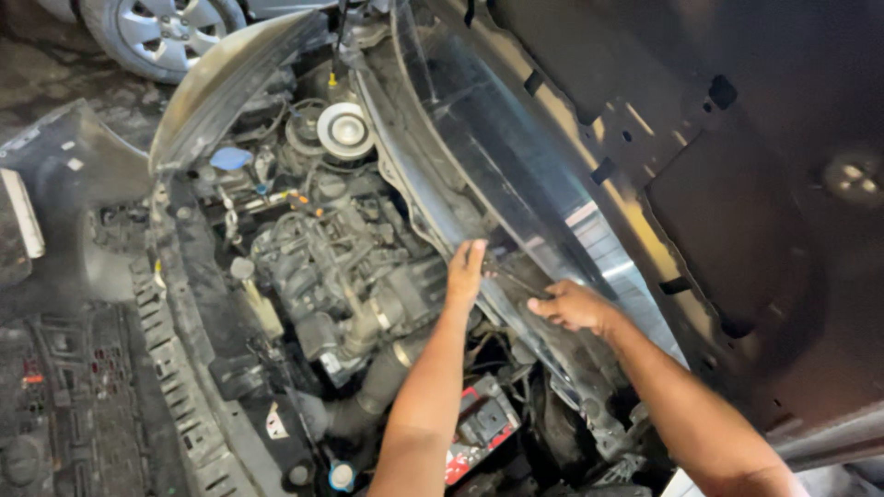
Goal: The person uses a ratchet to loosen and remove bolts from the engine bay of a car with the hood open. They manipulate components near the windshield cowl and battery area, then place the ratchet on a nearby stool.
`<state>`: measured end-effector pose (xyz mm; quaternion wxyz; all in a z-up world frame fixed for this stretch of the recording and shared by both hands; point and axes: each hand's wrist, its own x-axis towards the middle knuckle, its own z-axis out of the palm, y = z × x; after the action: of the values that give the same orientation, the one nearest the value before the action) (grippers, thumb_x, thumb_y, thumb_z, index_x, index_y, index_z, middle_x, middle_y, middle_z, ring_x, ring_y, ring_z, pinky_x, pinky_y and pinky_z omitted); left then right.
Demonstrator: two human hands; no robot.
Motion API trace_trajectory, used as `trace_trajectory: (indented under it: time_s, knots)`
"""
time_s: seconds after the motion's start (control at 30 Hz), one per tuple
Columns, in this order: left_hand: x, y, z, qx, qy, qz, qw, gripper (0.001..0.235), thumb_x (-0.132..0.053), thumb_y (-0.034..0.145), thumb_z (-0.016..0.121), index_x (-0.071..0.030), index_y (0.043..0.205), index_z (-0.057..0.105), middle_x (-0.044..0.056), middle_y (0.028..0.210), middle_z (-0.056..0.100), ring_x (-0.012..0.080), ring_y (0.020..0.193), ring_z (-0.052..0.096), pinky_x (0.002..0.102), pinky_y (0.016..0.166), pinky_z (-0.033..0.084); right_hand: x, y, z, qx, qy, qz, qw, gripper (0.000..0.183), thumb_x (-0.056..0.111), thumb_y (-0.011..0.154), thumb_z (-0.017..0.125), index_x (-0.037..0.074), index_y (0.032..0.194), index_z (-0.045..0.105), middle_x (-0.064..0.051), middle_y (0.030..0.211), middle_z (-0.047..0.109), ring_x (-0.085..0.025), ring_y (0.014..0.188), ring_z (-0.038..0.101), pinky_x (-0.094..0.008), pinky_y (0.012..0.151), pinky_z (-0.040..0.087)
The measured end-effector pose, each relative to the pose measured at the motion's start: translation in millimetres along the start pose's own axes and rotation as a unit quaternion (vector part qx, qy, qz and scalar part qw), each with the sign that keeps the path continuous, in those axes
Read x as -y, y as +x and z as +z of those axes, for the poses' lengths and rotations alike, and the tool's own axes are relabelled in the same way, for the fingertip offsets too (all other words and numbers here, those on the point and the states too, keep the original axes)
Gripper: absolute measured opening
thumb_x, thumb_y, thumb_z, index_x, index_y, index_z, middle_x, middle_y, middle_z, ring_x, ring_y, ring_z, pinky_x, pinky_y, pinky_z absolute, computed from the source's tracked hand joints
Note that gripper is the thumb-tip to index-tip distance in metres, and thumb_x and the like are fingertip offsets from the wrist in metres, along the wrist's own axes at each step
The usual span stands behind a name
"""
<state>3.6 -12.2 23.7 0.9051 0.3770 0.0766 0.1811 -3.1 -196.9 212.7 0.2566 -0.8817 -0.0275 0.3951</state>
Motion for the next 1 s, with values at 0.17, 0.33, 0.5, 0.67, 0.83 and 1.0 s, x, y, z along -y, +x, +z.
trace_trajectory:
  time_s: [0.17,0.33,0.5,0.67,0.83,1.0]
  knots:
    - [13.9,1.4,-8.1,-0.039,0.163,0.166,0.972,0.041,-0.041,0.111,0.060,-0.002,0.117,0.070,0.006,0.101,0.073,0.0129,0.091,0.065,0.036,0.081,0.053,-27.9,-0.6,56.2,-0.050,0.215,-0.044,0.974,0.054,0.038,0.082,0.088,-0.002,0.104,0.060,0.000,0.065,0.050,-0.010,0.049,0.043,-0.028,0.042,0.032]
    - [2.3,0.0,0.9,-0.063,0.011,-0.071,0.995,0.044,-0.050,0.099,0.063,-0.009,0.112,0.070,0.003,0.095,0.072,0.0143,0.083,0.067,0.038,0.072,0.051,-10.8,-2.7,54.2,-0.082,-0.057,-0.017,0.995,0.084,0.046,0.085,0.082,-0.010,0.138,0.049,-0.017,0.079,0.069,-0.025,0.063,0.064,-0.039,0.057,0.055]
    - [-49.8,-11.8,33.8,-0.094,-0.057,-0.131,0.985,0.055,-0.055,0.094,0.070,-0.002,0.108,0.067,0.006,0.076,0.064,0.0163,0.056,0.060,0.033,0.048,0.048,14.4,-36.8,30.8,-0.173,-0.364,-0.130,0.906,0.067,0.051,0.091,0.066,-0.003,0.131,0.061,-0.029,0.122,0.067,-0.043,0.116,0.064,-0.049,0.100,0.050]
    - [-102.0,-48.8,68.0,-0.092,0.178,-0.141,0.970,0.089,-0.061,0.080,0.076,0.006,0.135,0.055,0.010,0.072,0.066,0.0176,0.048,0.058,0.032,0.041,0.048,-14.8,-94.4,36.6,-0.224,-0.278,-0.150,0.922,0.066,0.050,0.093,0.062,-0.003,0.131,0.061,-0.030,0.124,0.066,-0.045,0.118,0.062,-0.049,0.101,0.048]
    - [-127.2,-73.8,110.2,0.035,0.281,-0.108,0.953,0.089,-0.065,0.075,0.075,0.010,0.120,0.061,0.011,0.074,0.070,0.0170,0.054,0.067,0.032,0.042,0.051,-54.4,-135.2,34.0,-0.278,-0.120,-0.159,0.940,0.063,0.046,0.089,0.068,-0.005,0.126,0.064,-0.029,0.111,0.071,-0.040,0.102,0.072,-0.045,0.090,0.054]
    - [-102.6,-78.7,132.7,0.088,0.322,-0.134,0.933,0.081,-0.069,0.076,0.070,0.006,0.106,0.072,0.008,0.071,0.069,0.0167,0.055,0.067,0.032,0.042,0.053,-104.5,-128.5,38.5,-0.247,-0.073,-0.082,0.963,0.055,0.045,0.092,0.064,-0.004,0.117,0.070,-0.030,0.098,0.074,-0.042,0.091,0.072,-0.046,0.087,0.055]
